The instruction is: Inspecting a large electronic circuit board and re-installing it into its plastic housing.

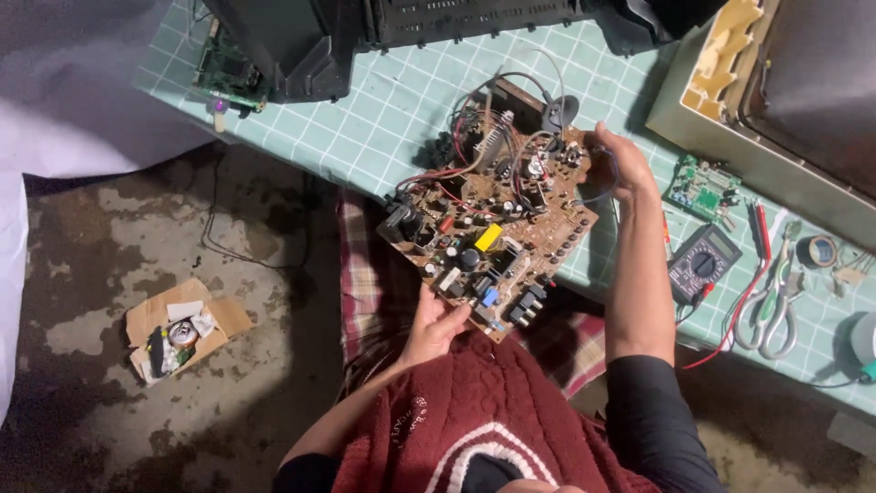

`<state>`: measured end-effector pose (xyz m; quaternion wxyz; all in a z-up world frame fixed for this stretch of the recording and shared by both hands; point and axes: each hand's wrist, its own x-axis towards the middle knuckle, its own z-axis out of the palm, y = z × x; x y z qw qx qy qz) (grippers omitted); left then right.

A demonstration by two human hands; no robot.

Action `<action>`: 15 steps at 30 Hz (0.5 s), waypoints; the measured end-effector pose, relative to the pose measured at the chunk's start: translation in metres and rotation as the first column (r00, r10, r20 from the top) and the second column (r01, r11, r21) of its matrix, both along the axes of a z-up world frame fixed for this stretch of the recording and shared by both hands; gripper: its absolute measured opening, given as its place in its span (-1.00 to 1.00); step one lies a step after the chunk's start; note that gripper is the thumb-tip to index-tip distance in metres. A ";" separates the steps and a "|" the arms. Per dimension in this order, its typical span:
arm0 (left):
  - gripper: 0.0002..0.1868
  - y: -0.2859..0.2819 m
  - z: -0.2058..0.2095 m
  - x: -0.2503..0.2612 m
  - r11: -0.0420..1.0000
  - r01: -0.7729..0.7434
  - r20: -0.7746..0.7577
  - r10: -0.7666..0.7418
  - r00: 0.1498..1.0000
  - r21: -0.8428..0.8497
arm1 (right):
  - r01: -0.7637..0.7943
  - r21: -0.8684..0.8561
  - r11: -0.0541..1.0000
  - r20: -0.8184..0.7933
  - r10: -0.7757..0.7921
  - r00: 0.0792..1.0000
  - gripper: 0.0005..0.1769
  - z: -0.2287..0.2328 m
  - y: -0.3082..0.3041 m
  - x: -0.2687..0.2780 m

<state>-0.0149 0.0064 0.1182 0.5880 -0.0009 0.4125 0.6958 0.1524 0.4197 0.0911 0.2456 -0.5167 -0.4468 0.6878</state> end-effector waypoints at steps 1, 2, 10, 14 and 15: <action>-0.20 0.000 0.004 0.002 1.000 -0.008 -0.040 0.009 0.999 0.028 | -0.012 0.024 1.000 0.025 0.012 1.000 -0.65 -0.008 0.004 -0.001; -0.13 0.000 0.008 0.004 0.998 -0.012 -0.076 0.016 0.997 0.057 | -0.023 0.049 0.999 0.053 0.020 0.998 -0.75 -0.015 0.008 0.001; -0.04 0.003 -0.040 0.008 0.969 0.104 -0.231 -0.050 0.972 0.225 | 0.069 0.100 0.993 -0.096 -0.060 0.994 -0.79 0.030 -0.027 0.018; -0.30 0.020 0.023 -0.037 0.963 0.203 -0.273 -0.150 0.950 0.176 | 0.089 0.121 0.989 -0.218 -0.061 0.974 -0.77 0.013 -0.010 0.044; -0.30 0.026 0.028 -0.052 0.961 0.208 -0.273 -0.153 0.950 0.182 | 0.094 0.127 0.987 -0.218 -0.065 0.974 -0.77 0.010 -0.009 0.045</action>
